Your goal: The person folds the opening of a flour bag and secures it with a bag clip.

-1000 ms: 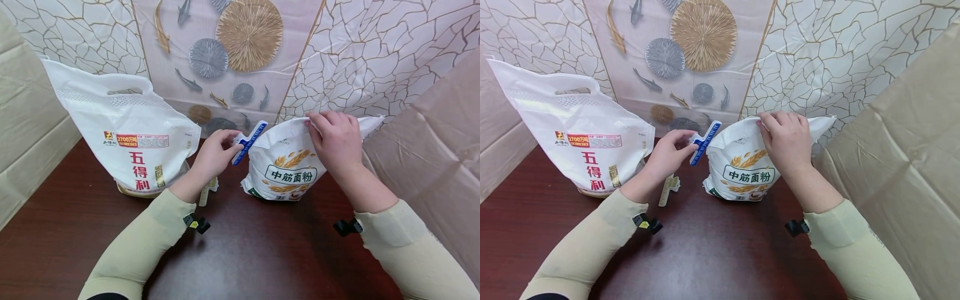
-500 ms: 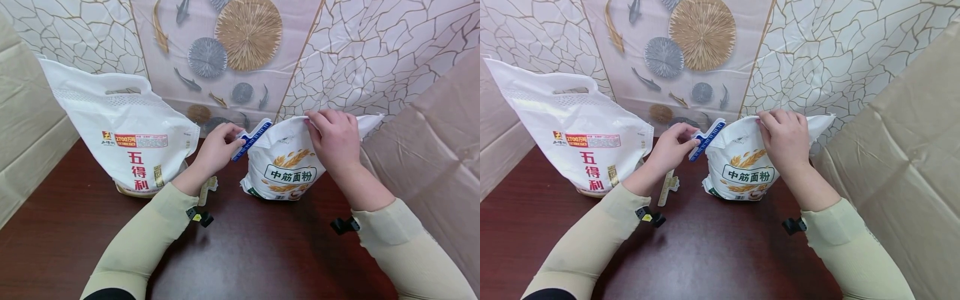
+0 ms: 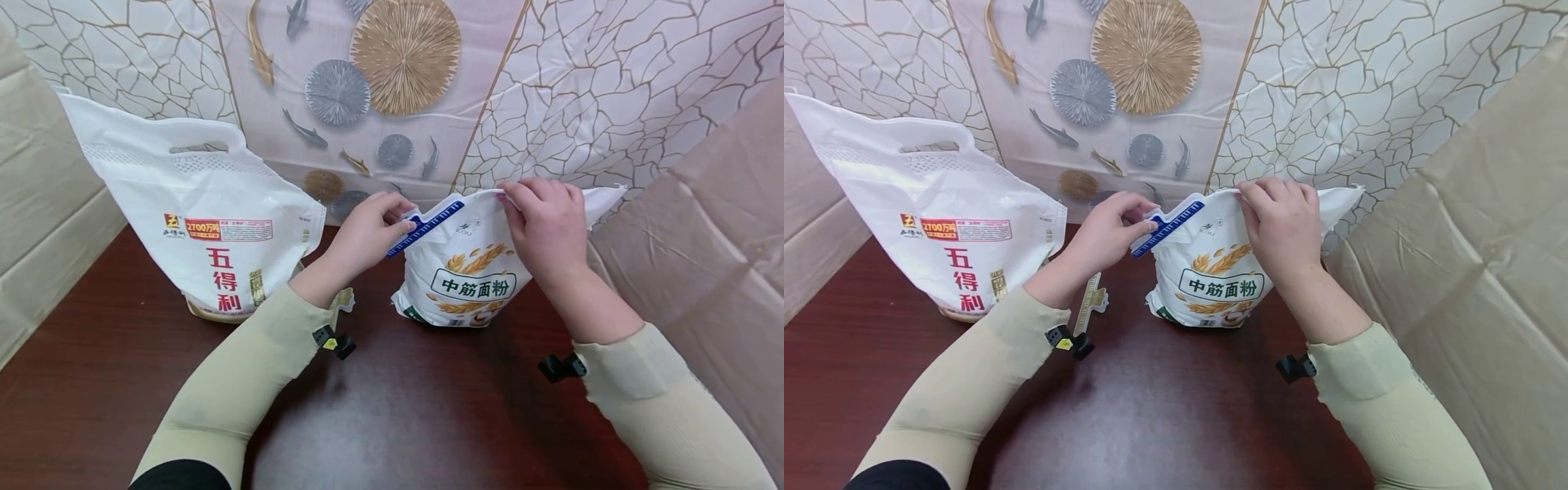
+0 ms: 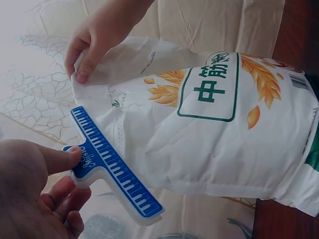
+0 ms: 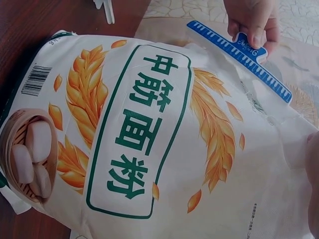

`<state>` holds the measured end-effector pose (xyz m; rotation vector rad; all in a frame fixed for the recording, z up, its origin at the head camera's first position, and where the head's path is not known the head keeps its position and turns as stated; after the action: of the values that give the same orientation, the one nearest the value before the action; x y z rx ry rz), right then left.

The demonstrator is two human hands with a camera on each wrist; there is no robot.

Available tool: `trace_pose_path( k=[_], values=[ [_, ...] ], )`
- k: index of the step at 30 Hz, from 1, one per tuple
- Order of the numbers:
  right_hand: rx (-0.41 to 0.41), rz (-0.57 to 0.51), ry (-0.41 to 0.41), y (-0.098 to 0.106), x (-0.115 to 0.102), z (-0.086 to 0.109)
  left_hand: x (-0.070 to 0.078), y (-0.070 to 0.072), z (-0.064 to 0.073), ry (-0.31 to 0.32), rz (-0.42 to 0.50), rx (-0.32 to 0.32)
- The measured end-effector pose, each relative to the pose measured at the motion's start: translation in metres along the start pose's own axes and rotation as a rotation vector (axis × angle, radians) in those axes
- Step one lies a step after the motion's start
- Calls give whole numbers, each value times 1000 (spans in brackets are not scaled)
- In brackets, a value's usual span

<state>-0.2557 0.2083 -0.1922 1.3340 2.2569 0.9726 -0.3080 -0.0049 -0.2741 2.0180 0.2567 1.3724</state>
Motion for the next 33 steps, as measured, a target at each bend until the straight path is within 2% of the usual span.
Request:
trace_pose_path(
  k=[5,12,33],
  values=[
    [14,-9,-8,0,0,-1,8,-5,-7,-29,-30,-37],
    [12,-19,-20,-2,1,-2,14,-10,-15,-76,-40,-46],
    [-21,-75,-75,-7,5,-7,19,-17,-26,-83,65,-15]
  ],
)
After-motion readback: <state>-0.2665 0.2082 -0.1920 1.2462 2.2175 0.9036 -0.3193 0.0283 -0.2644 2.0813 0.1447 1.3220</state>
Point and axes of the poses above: each hand's wrist, its own z-axis away from the middle knuckle, its own y-axis out of the back of the hand, x = y × z, the point moved 8 cm from there along -z, towards the middle knuckle, and after that the axes turned 10 degrees about -x, right-handed, at the moved point
